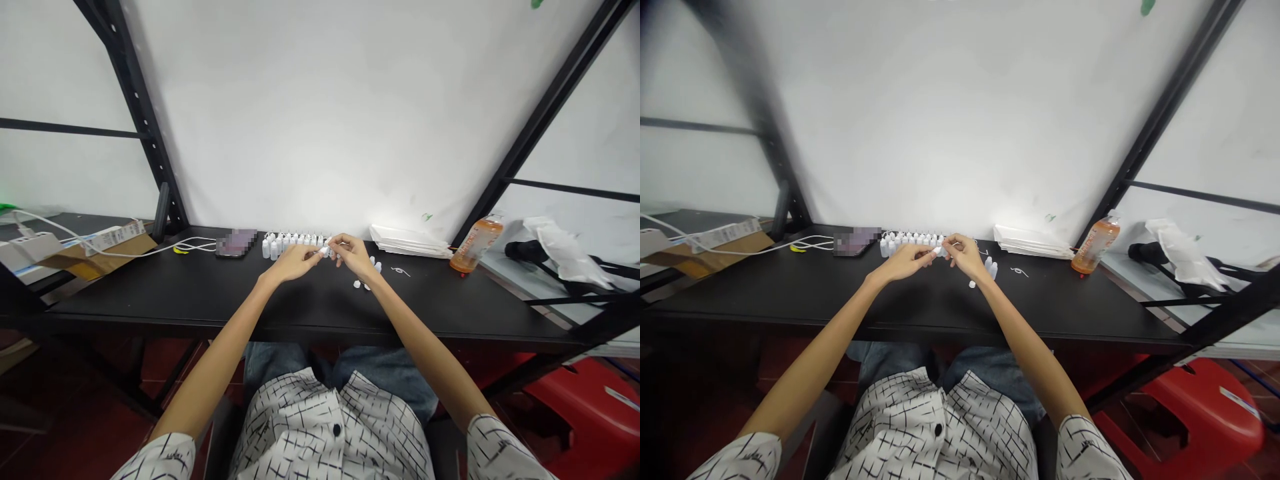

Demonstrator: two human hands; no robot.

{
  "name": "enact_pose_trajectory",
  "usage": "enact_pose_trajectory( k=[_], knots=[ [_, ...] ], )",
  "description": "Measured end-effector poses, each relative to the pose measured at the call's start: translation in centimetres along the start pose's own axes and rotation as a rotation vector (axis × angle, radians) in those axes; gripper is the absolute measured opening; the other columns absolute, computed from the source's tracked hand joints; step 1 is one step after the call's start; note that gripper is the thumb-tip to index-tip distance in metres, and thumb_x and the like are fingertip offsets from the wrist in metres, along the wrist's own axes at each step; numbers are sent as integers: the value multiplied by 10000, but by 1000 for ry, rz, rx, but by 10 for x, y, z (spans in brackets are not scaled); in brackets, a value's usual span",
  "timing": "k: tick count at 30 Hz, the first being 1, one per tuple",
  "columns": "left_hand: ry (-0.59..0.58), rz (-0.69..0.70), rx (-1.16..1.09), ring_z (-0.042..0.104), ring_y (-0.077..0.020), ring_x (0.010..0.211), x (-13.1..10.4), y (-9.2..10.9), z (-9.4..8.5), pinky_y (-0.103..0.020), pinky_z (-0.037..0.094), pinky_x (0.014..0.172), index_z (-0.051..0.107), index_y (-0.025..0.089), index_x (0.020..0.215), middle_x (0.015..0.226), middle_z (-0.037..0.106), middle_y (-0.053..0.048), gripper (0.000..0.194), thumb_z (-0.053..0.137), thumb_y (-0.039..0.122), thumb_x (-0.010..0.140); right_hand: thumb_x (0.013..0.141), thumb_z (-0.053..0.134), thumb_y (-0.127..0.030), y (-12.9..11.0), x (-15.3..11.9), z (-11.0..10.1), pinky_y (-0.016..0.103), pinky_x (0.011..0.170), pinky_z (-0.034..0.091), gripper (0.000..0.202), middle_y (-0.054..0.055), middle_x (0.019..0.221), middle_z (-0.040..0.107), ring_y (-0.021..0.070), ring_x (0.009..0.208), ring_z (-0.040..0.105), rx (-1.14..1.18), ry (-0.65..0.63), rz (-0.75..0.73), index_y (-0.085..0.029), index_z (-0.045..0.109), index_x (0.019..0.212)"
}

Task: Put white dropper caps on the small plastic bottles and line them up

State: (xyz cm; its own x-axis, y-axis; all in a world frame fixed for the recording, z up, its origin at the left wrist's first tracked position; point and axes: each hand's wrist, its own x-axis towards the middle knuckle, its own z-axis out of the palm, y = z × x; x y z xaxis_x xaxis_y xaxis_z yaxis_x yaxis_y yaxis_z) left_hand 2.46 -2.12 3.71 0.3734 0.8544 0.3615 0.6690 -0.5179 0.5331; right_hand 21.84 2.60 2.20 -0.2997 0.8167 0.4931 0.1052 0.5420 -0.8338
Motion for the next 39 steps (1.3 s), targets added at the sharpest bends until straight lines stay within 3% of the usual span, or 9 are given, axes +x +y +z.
enact_pose_trajectory(
  k=[5, 9, 13, 18, 24, 29, 39],
  knots=[
    [-159, -204, -39, 618, -186, 716, -1, -19, -16, -259, 448, 578, 643, 165, 768, 768, 682, -58, 420, 454, 516, 899, 815, 586, -283, -1, 5, 2, 284, 601, 516, 126, 55, 836, 681, 189, 769, 634, -342, 87, -114, -189, 670, 823],
    [-325, -321, -83, 668, -203, 787, -8, -33, -34, -242, 472, 533, 650, 138, 852, 916, 706, -116, 386, 512, 499, 865, 814, 584, -175, -9, 18, 17, 320, 783, 500, 122, 55, 883, 716, 194, 834, 654, -594, -29, -167, -188, 705, 811],
    [-323, -387, -122, 697, -210, 813, -18, -39, -53, -247, 500, 560, 661, 135, 1025, 1006, 704, -125, 428, 561, 510, 843, 855, 591, -181, -17, 37, 39, 312, 830, 472, 157, 62, 948, 740, 204, 883, 665, -739, -164, -146, -193, 747, 835],
    [-295, -436, -136, 704, -211, 802, -23, -48, -65, -248, 508, 560, 650, 124, 1076, 1016, 704, -140, 427, 543, 477, 862, 884, 583, -215, -23, 60, 63, 292, 780, 461, 200, 59, 1000, 747, 208, 895, 667, -819, -203, -112, -203, 780, 917],
    [-296, -455, -126, 706, -203, 789, -23, -56, -67, -232, 507, 552, 649, 126, 992, 1023, 707, -141, 363, 546, 445, 852, 875, 594, -223, -25, 76, 79, 274, 711, 434, 221, 52, 974, 753, 209, 878, 657, -893, -278, -105, -219, 794, 970],
    [-308, -459, -145, 715, -217, 786, -24, -60, -67, -250, 516, 551, 651, 126, 1009, 1015, 714, -145, 366, 540, 435, 847, 887, 575, -240, -19, 76, 90, 271, 700, 433, 243, 50, 987, 755, 211, 895, 663, -918, -266, -104, -235, 796, 987],
    [-296, -484, -132, 682, -193, 743, -23, -64, -60, -258, 517, 559, 665, 117, 910, 965, 717, -141, 356, 537, 446, 866, 861, 573, -202, -20, 81, 94, 271, 715, 445, 236, 41, 985, 763, 213, 912, 672, -910, -269, -120, -228, 792, 944]
  ],
)
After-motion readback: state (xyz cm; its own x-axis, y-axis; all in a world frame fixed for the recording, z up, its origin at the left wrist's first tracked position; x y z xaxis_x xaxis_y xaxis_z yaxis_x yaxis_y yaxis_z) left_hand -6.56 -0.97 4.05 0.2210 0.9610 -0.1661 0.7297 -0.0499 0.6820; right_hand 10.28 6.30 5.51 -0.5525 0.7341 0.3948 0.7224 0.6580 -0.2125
